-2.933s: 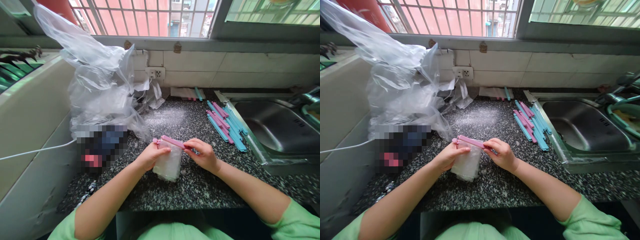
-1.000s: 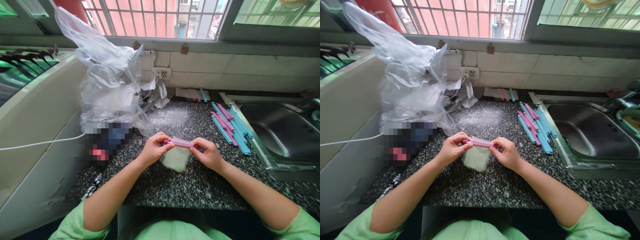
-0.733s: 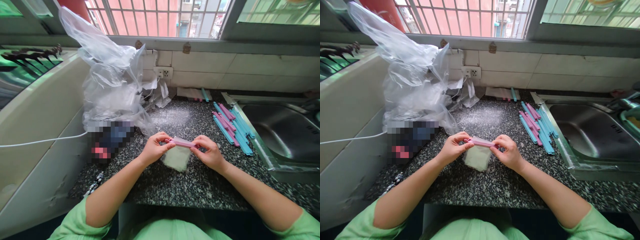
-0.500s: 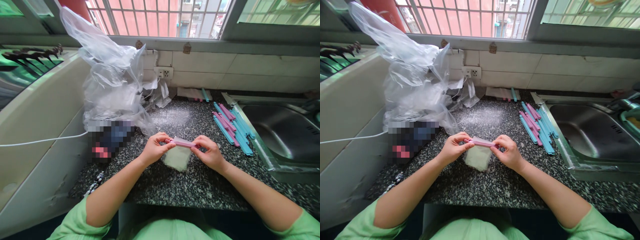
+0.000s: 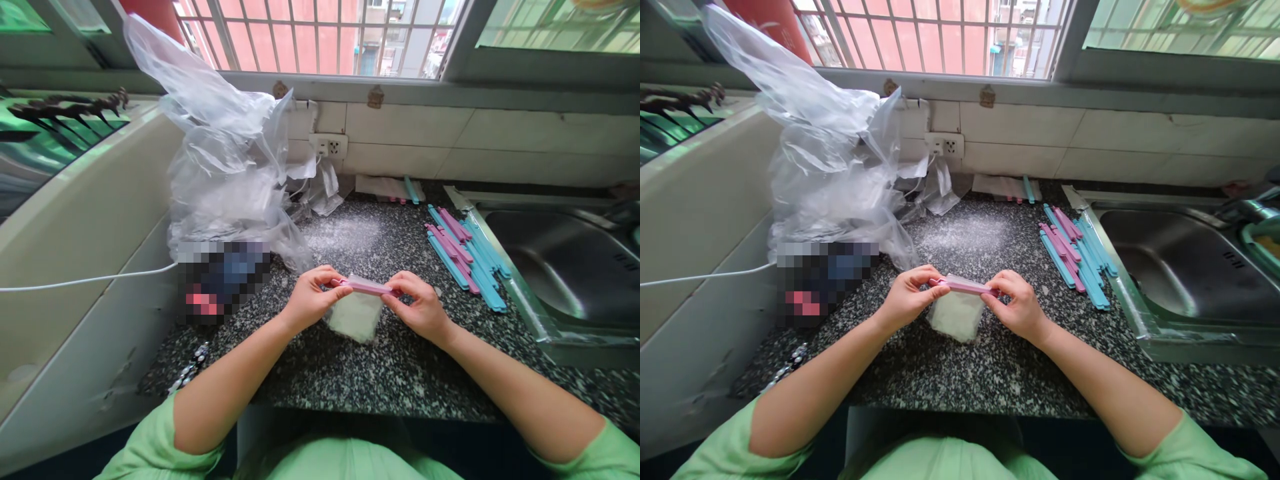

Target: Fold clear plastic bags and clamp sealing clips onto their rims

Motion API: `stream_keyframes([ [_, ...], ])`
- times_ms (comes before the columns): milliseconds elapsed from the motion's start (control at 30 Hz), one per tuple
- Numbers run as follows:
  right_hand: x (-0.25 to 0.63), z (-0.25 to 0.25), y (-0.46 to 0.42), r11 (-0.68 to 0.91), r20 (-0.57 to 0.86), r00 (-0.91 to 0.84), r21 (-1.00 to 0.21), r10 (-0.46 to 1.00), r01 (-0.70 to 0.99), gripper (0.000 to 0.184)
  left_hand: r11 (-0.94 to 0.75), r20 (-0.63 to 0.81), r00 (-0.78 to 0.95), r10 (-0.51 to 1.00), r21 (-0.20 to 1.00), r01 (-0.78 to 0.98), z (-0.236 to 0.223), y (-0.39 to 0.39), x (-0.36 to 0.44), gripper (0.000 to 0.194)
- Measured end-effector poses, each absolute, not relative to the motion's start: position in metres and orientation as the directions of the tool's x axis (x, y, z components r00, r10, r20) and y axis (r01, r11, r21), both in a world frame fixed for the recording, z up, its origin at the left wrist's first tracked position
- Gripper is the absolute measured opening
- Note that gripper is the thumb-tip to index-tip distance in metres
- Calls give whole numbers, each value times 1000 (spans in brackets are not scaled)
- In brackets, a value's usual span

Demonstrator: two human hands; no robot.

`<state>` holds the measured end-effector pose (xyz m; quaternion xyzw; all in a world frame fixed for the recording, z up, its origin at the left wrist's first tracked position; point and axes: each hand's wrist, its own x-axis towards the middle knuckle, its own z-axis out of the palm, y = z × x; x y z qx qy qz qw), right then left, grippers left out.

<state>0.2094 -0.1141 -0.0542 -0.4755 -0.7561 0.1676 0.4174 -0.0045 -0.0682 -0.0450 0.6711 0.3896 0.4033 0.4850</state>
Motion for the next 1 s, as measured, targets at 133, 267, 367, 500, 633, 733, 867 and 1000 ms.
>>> stream_keyframes([
  [133, 210, -54, -114, 483, 460, -201, -653, 865, 583, 6, -235, 171, 367, 914, 963, 135, -45, -68, -4, 17],
  [267, 210, -54, -115, 473, 447, -201, -659, 872, 584, 6, -227, 167, 364, 916, 965, 131, -47, -67, -3, 20],
  [367, 209, -54, -115, 457, 434, -189, -680, 881, 573, 7, -157, 104, 376, 921, 981, 112, -50, -66, -1, 22],
  [500, 209, -52, -115, 406, 402, -134, -734, 906, 544, 10, -3, -52, 462, 885, 993, 119, -56, -64, 0, 32],
  [633, 211, -50, -114, 345, 354, -82, -791, 932, 505, 14, 38, -131, 521, 844, 982, 185, -58, -66, 1, 32],
  [733, 212, -49, -112, 296, 320, -33, -824, 947, 483, 19, 97, -176, 544, 820, 981, 171, -59, -67, 1, 31],
  [867, 213, -50, -111, 248, 286, 15, -855, 958, 455, 21, 143, -191, 578, 794, 981, 127, -59, -68, 2, 31],
  [1000, 214, -48, -111, 240, 272, 9, -863, 962, 444, 21, 110, -202, 631, 749, 977, 181, -57, -69, 1, 34],
])
